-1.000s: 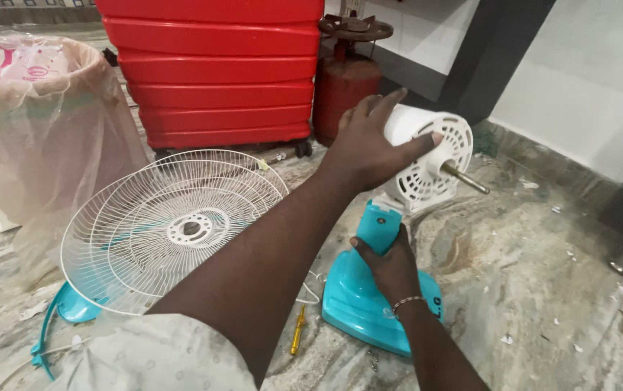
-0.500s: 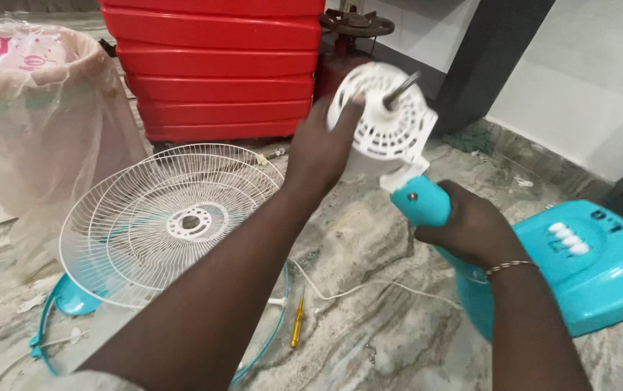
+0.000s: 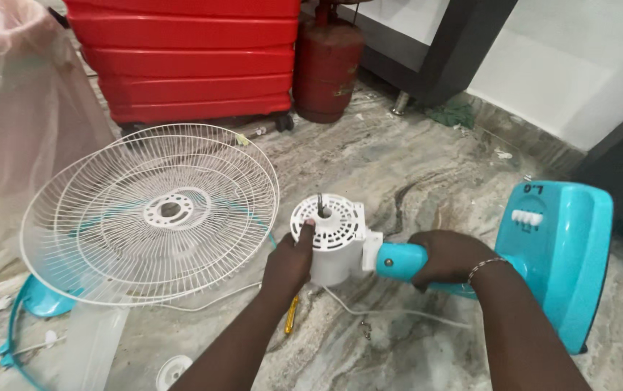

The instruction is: The person disassembles a small tabletop fan by hand, removing the rear grille, motor housing, and internal components. They place the parts on the floor next to the fan base and a screwdriver.

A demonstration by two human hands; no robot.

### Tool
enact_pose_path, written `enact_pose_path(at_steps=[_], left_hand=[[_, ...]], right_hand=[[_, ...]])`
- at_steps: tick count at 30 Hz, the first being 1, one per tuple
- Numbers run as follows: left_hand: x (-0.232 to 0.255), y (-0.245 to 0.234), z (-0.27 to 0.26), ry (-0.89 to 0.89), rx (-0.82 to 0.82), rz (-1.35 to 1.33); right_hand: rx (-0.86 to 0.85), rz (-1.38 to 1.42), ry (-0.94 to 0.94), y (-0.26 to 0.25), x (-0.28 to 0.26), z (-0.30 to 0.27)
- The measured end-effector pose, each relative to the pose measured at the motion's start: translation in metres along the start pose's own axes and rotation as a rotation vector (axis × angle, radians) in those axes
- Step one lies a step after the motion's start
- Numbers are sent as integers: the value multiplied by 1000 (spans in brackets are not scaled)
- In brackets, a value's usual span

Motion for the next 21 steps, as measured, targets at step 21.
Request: enact_pose_path(at_steps=[21], left_hand=[[36, -5, 11, 638, 360, 38]], right_hand=[[14, 166, -37, 79, 22, 53]])
Point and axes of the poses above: each hand's wrist, its own z-axis towards the middle knuckle, its own y-axis out of the palm, x = y × z, the point moved 8 cm from there along z, towards the middle knuckle, and after that the axes turned 7 degrees about x, right-handed, at the moved point
